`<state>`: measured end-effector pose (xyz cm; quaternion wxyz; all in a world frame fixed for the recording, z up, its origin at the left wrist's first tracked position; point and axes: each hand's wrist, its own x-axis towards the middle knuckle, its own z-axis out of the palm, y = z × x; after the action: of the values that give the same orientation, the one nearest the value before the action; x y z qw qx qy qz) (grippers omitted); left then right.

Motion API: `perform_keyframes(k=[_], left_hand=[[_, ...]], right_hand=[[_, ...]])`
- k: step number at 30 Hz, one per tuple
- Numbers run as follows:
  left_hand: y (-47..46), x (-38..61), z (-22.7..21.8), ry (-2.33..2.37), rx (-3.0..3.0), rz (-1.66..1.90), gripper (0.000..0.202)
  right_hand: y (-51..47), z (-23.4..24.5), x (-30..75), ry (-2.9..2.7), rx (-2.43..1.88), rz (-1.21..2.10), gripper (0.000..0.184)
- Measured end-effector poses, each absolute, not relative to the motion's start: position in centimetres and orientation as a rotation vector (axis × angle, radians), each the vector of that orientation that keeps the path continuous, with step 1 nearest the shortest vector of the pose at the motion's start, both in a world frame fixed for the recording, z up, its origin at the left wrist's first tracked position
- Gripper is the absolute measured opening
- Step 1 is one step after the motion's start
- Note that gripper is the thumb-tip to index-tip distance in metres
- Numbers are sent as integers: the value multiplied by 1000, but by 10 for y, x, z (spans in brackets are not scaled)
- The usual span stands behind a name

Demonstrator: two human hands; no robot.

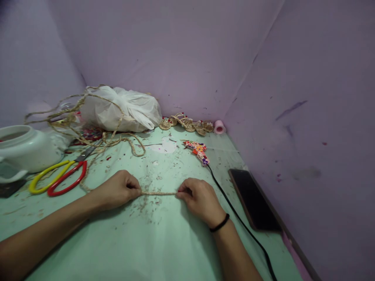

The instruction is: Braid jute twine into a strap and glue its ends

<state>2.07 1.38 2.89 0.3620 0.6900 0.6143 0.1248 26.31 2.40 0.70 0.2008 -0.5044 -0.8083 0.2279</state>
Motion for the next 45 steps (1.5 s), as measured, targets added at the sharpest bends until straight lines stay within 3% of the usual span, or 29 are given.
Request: perform_keyframes(k=[9,12,16,21,25,35,45], left_hand=[[13,18,37,1580,1828,292,17],[12,17,37,1553,1835,376,19],[5,26,34,1538,1924,691,25],[-10,41,23,1563,2047,1028,26],[-15,46,14,1541,2171,1117,26],[-17,48,10,1571,2263,922,29],[6,43,21,1526,1529,615,22]], right_hand=[[23,4,267,-2273,-1078,343,14],[24,5,264,-2110,-1069,395,12],[24,7,251,-1422,-1196,863,13],[17,11,227,-661,-962,1621,37],[14,13,220,-493,-897,1780,26],[16,8,227,-502,-966,1668,15],[14,2,224,-495,-877,1759,12]])
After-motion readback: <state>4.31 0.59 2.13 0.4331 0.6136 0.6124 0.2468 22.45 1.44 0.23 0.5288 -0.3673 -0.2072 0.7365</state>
